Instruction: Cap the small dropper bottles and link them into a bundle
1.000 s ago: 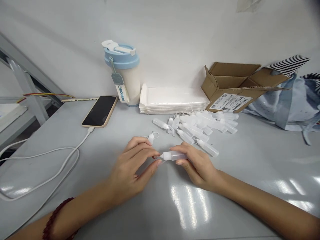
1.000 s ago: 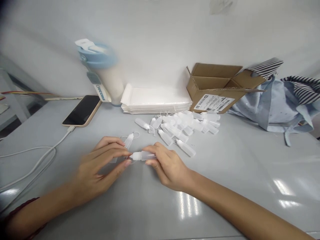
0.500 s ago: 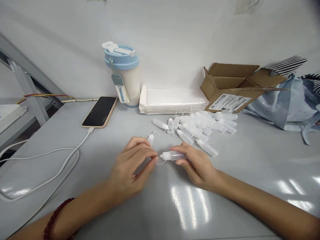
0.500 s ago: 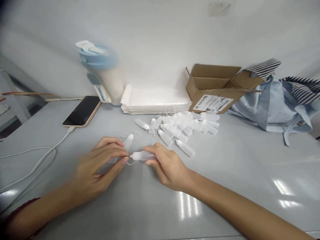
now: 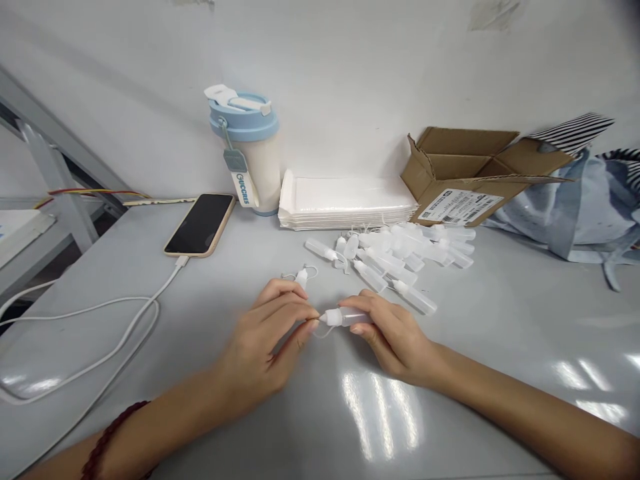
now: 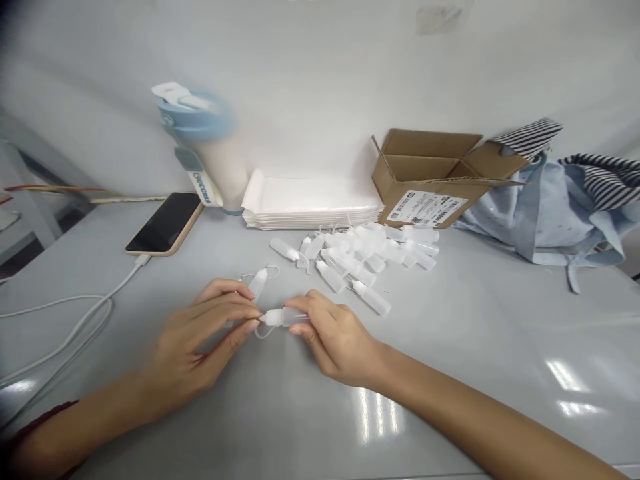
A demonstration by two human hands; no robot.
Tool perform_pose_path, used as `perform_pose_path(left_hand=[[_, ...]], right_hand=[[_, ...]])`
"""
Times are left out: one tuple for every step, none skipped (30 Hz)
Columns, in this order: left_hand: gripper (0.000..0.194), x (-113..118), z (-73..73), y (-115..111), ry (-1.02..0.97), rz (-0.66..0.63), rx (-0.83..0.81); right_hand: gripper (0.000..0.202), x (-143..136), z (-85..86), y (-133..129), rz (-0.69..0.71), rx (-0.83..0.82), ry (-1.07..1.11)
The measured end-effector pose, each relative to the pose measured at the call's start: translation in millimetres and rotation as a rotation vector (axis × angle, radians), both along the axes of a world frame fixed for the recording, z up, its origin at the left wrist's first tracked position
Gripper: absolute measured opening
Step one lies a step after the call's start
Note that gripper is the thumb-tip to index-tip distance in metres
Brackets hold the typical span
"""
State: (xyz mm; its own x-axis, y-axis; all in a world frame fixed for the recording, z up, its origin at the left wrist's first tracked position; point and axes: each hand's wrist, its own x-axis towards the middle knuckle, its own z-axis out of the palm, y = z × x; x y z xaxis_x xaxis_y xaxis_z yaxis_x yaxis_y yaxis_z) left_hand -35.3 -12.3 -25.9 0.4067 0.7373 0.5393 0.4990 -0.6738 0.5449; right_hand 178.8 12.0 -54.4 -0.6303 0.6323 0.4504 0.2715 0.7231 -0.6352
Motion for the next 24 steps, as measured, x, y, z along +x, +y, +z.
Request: perform_pose_path(left_hand=[[0.015, 0.0, -0.6, 0.1, -0.005, 0.005, -0.007], [0.015, 0.0, -1.0, 0.3, -0.007, 0.013, -0.015], [0.015, 0.2, -1.4, 0.7, -0.010, 0.022, -0.018], [0.015, 0.4, -1.5, 1.0, -0.013, 0.031, -0.017], [0.015, 0.7, -1.5, 1.4, -0.011, 0.038, -0.017], [0.015, 0.9, -1.4, 1.7, -0.009, 0.044, -0.012], [0.015, 1.2, -1.1, 1.9, -0.007, 0.049, -0.006], [0.015, 1.4, -0.8, 2.0, -0.004, 0.053, -0.001], [0.015, 1.6, -0.5, 1.9, -0.001, 0.056, 0.004], [0.015, 1.7, -0.3, 1.7, 0.002, 0.057, 0.004], [0.015, 1.7, -0.2, 1.4, 0.001, 0.059, 0.009], [0.014, 1.7, -0.3, 1.2, -0.001, 0.059, 0.015], [0.013, 1.5, -0.6, 1.1, -0.003, 0.062, 0.027], [0.013, 1.2, -1.1, 1.4, -0.003, 0.065, 0.047], [0.012, 0.7, -1.8, 1.9, 0.003, 0.076, 0.073], [0.011, 0.0, -2.5, 2.9, 0.017, 0.095, 0.104], [0.011, -0.9, -3.3, 4.1, 0.040, 0.122, 0.136], [0.010, -1.9, -4.0, 5.6, 0.070, 0.153, 0.170], [0.010, -3.1, -4.6, 7.1, 0.105, 0.185, 0.205], [0.009, -4.3, -5.0, 8.6, 0.145, 0.207, 0.238], [0.009, -5.5, -5.3, 9.9, 0.184, 0.219, 0.272], [0.009, -6.4, -5.4, 10.8, 0.223, 0.222, 0.302], [0.009, -7.1, -5.6, 11.3, 0.265, 0.217, 0.322], [0.010, -7.5, -5.7, 11.3, 0.304, 0.206, 0.334]], right_hand=[[0.023, -0.1, 0.0, 0.3, -0.001, -0.004, 0.004], [0.023, -0.3, 0.1, 0.7, -0.001, -0.006, 0.007], [0.023, -0.6, 0.1, 1.0, -0.004, -0.005, 0.012], [0.023, -0.8, 0.2, 1.2, -0.007, -0.001, 0.018], [0.023, -1.0, 0.1, 1.5, -0.008, 0.003, 0.022], [0.023, -1.2, -0.1, 1.6, -0.009, 0.008, 0.026], [0.024, -1.3, -0.3, 1.7, -0.013, 0.014, 0.029], [0.024, -1.4, -0.7, 1.9, -0.016, 0.017, 0.028], [0.024, -1.5, -0.9, 2.0, -0.018, 0.018, 0.023], [0.025, -1.6, -1.0, 2.1, -0.020, 0.018, 0.021], [0.025, -1.8, -0.9, 2.1, -0.024, 0.021, 0.021], [0.026, -2.1, -0.5, 2.2, -0.030, 0.028, 0.024], [0.026, -2.5, 0.3, 2.2, -0.042, 0.040, 0.028], [0.027, -3.0, 1.2, 2.2, -0.062, 0.059, 0.034], [0.029, -3.6, 2.2, 2.2, -0.095, 0.082, 0.039], [0.030, -4.2, 3.1, 2.3, -0.137, 0.104, 0.043], [0.031, -4.9, 3.8, 2.4, -0.188, 0.121, 0.042], [0.032, -5.5, 4.1, 2.7, -0.245, 0.133, 0.037], [0.032, -6.0, 4.0, 3.1, -0.304, 0.145, 0.025], [0.033, -6.4, 3.5, 3.4, -0.356, 0.159, 0.002], [0.033, -6.6, 2.6, 3.7, -0.395, 0.178, -0.029], [0.034, -6.7, 1.5, 3.8, -0.417, 0.202, -0.067], [0.034, -6.7, 0.4, 3.7, -0.424, 0.229, -0.105], [0.033, -6.5, -0.7, 3.4, -0.421, 0.256, -0.139]])
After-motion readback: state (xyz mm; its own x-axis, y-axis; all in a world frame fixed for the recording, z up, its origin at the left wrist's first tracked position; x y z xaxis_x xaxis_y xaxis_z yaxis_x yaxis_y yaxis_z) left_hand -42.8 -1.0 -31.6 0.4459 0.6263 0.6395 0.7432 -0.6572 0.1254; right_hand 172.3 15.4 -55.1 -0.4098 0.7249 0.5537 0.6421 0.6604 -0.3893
